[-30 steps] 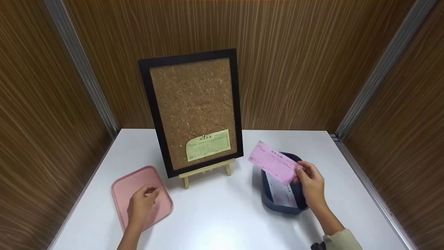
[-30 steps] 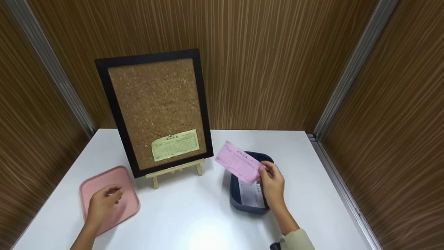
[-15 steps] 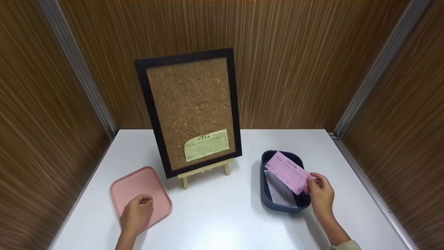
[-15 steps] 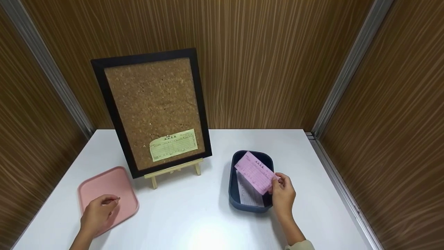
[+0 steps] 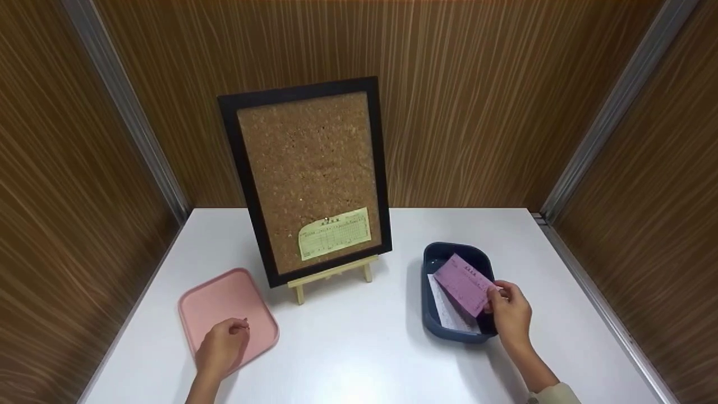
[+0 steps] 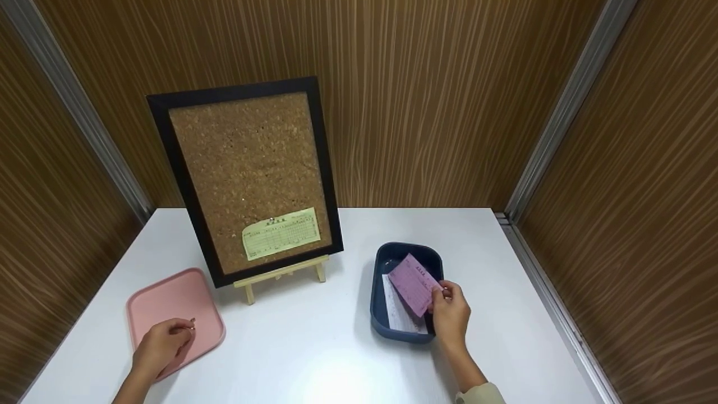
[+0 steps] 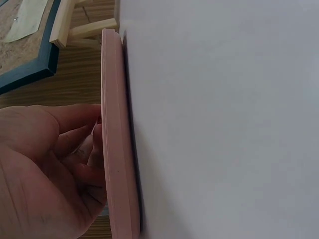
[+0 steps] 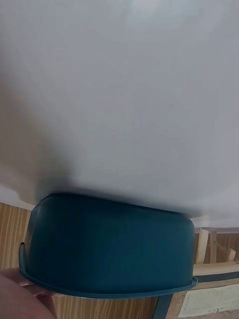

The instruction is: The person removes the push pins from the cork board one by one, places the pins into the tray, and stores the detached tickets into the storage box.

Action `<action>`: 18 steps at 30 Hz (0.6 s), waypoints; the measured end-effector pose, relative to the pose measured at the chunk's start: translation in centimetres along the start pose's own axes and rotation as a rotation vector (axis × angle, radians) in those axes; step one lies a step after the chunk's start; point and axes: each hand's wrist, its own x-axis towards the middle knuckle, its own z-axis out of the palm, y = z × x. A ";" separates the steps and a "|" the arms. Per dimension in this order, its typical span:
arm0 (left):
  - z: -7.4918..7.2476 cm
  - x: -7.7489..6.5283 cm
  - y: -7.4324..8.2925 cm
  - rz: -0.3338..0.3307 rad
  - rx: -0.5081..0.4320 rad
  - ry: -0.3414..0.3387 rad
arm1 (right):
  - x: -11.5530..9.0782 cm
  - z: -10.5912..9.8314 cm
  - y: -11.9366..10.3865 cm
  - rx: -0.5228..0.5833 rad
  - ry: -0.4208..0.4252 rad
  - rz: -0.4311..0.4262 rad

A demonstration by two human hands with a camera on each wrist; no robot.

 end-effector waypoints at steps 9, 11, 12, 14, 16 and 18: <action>0.1 0.1 0.0 -0.011 0.015 0.007 | -0.2 0.0 0.0 -0.036 -0.018 -0.007; 0.1 0.1 0.0 -0.017 0.022 -0.002 | -0.3 -0.1 0.0 -0.062 -0.008 -0.015; 0.1 0.1 -0.1 -0.022 0.027 -0.007 | -0.4 -0.2 -0.1 -0.076 -0.001 -0.019; 0.1 0.1 -0.1 -0.024 0.034 -0.014 | -0.4 -0.3 -0.2 -0.093 0.012 -0.030; 0.1 0.1 -0.1 -0.024 0.039 -0.021 | -0.5 -0.4 -0.3 -0.105 0.023 -0.043; 0.1 0.1 -0.1 -0.018 0.040 -0.027 | -0.5 -0.4 -0.3 -0.114 0.034 -0.054</action>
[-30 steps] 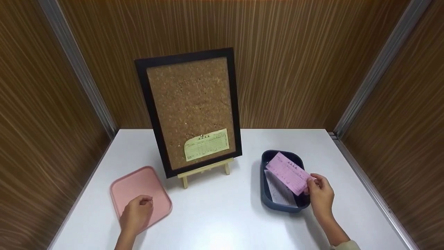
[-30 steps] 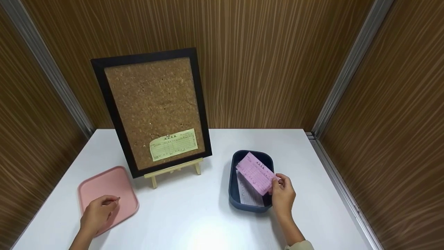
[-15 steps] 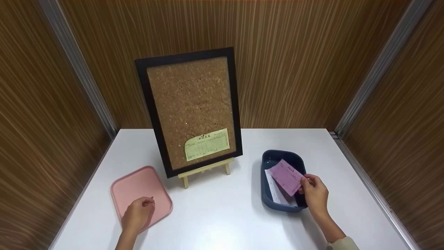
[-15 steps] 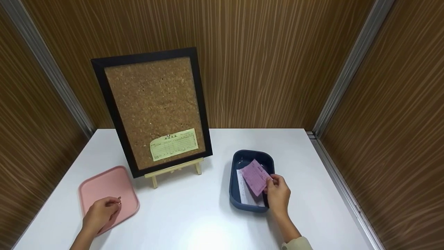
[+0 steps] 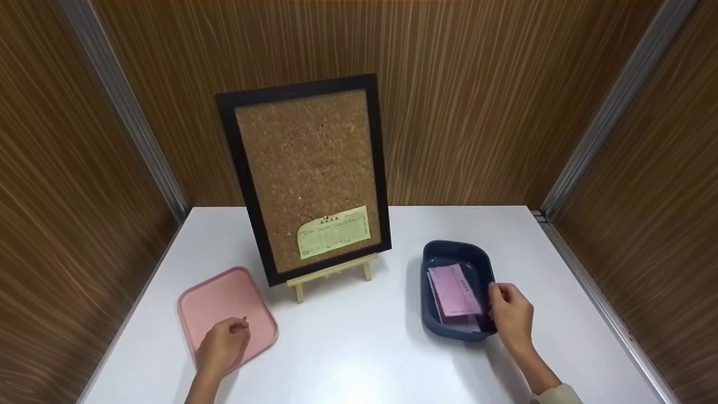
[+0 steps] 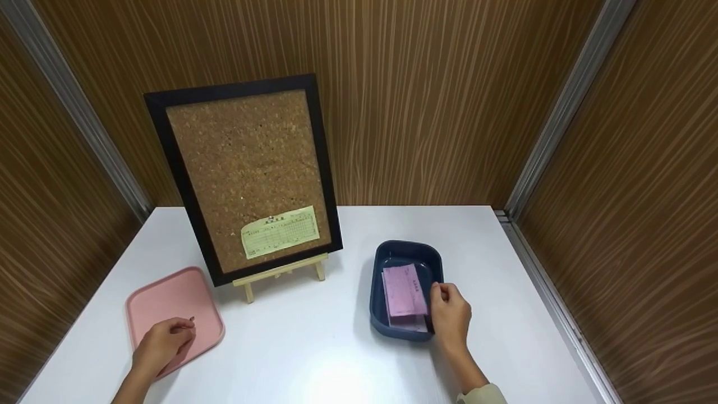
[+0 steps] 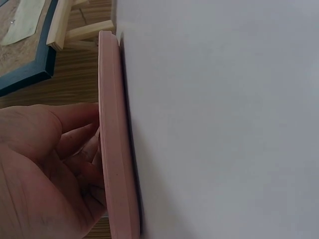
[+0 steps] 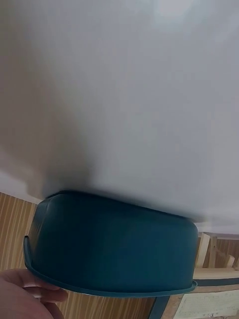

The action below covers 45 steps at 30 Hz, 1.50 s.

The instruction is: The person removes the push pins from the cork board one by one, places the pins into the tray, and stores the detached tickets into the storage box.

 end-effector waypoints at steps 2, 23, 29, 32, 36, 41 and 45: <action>-0.1 -0.1 0.1 0.010 -0.004 0.005 | 0.0 0.0 -0.1 -0.001 0.006 -0.009; -0.9 -0.5 7.5 0.140 -0.053 0.173 | 0.5 4.8 -4.3 0.154 -0.076 -0.349; -0.3 0.2 11.0 0.212 -0.087 0.258 | 0.5 6.9 -7.0 0.182 -0.109 -0.445; 0.2 0.7 12.8 0.260 -0.078 0.317 | 0.9 8.2 -7.3 0.168 -0.127 -0.506; 1.1 1.6 14.7 0.349 -0.053 0.411 | 1.1 9.7 -8.4 0.122 -0.142 -0.598; 2.2 2.8 16.3 0.469 -0.028 0.529 | 1.4 11.6 -9.8 0.064 -0.164 -0.668; 2.9 3.7 17.6 0.512 0.002 0.582 | 1.6 12.9 -10.9 0.040 -0.161 -0.688</action>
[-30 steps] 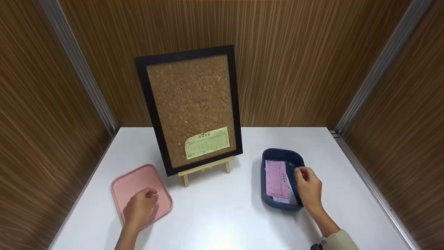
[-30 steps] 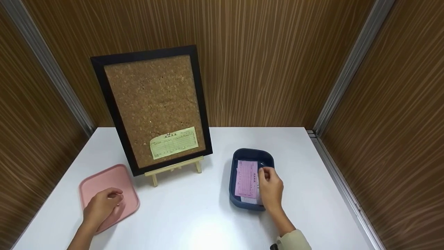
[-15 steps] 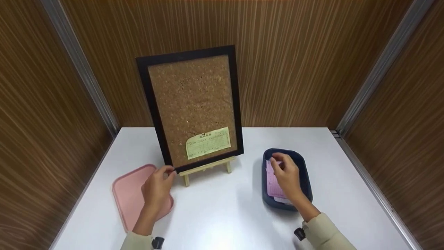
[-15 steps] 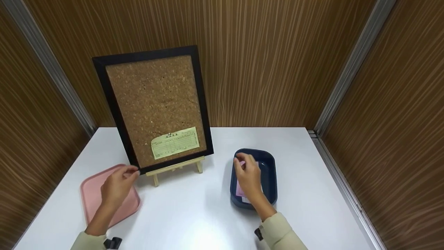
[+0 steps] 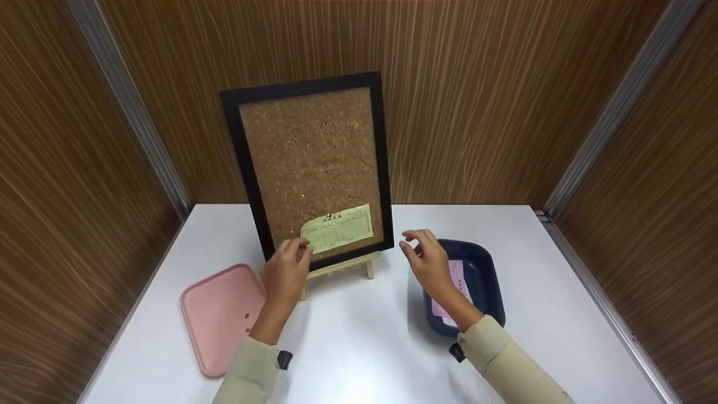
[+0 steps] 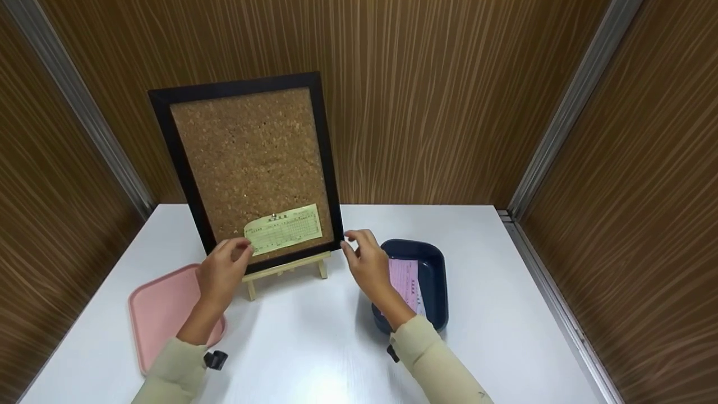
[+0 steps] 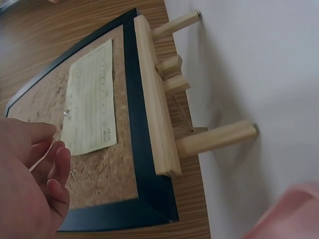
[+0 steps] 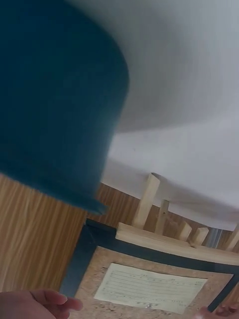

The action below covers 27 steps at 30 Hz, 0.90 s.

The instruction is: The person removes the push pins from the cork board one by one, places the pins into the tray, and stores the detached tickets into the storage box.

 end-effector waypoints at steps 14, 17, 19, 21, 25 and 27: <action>3.6 2.7 3.1 0.027 0.079 0.017 | 2.2 3.0 -1.9 0.033 0.020 -0.096; 4.2 3.2 3.3 0.026 0.077 0.022 | 2.8 3.5 -2.0 0.014 -0.001 -0.115; 4.6 3.5 3.3 0.023 0.071 0.028 | 3.2 3.8 -2.1 -0.005 -0.012 -0.129; 5.0 3.7 3.1 0.012 0.064 0.038 | 3.7 4.2 -2.2 -0.024 -0.018 -0.140; 5.6 3.9 2.7 -0.006 0.054 0.059 | 4.7 4.9 -2.3 -0.055 -0.020 -0.144; 5.8 3.9 2.6 -0.007 0.052 0.069 | 5.1 5.3 -2.3 -0.069 -0.022 -0.142</action>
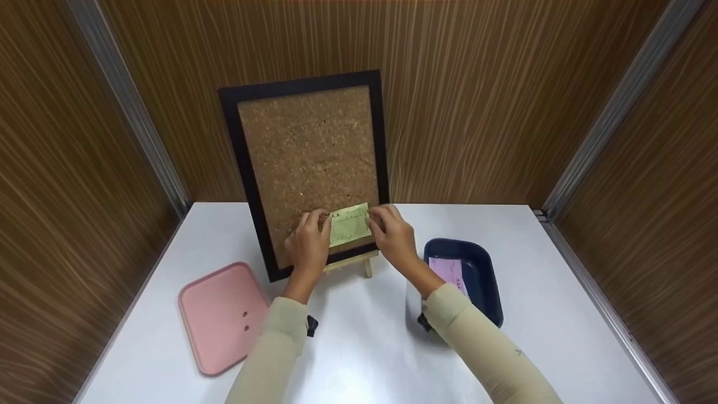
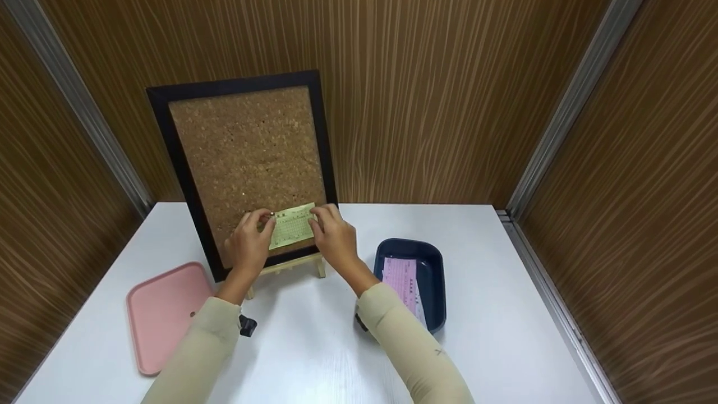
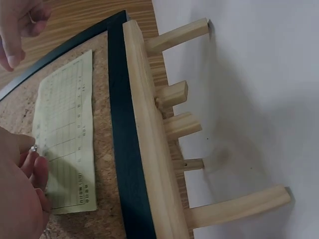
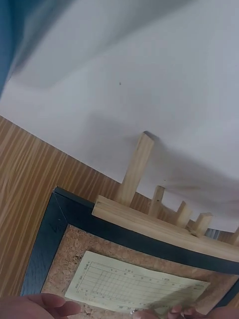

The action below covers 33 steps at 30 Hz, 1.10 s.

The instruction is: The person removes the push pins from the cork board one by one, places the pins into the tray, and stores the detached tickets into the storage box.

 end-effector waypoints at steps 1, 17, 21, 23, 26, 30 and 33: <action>0.1 0.0 -0.1 0.002 0.001 0.007 | 0.2 0.2 0.0 -0.007 -0.002 -0.001; 0.3 0.3 -0.2 0.001 0.033 0.052 | 2.0 2.5 1.4 -0.006 -0.088 0.095; 0.3 0.4 0.0 0.000 0.040 0.045 | 2.2 2.8 1.4 -0.070 -0.112 0.050; 0.4 0.4 0.1 -0.008 0.038 0.028 | 2.3 3.0 1.4 -0.085 -0.109 0.041; 0.3 0.4 0.1 -0.021 0.030 0.013 | 2.5 3.2 1.4 -0.066 -0.108 0.060; 0.2 0.4 0.2 -0.037 0.016 -0.008 | 2.7 3.3 1.4 -0.037 -0.102 0.080; 0.1 0.5 0.2 -0.043 0.009 -0.017 | 2.7 3.4 1.5 -0.043 -0.099 0.076</action>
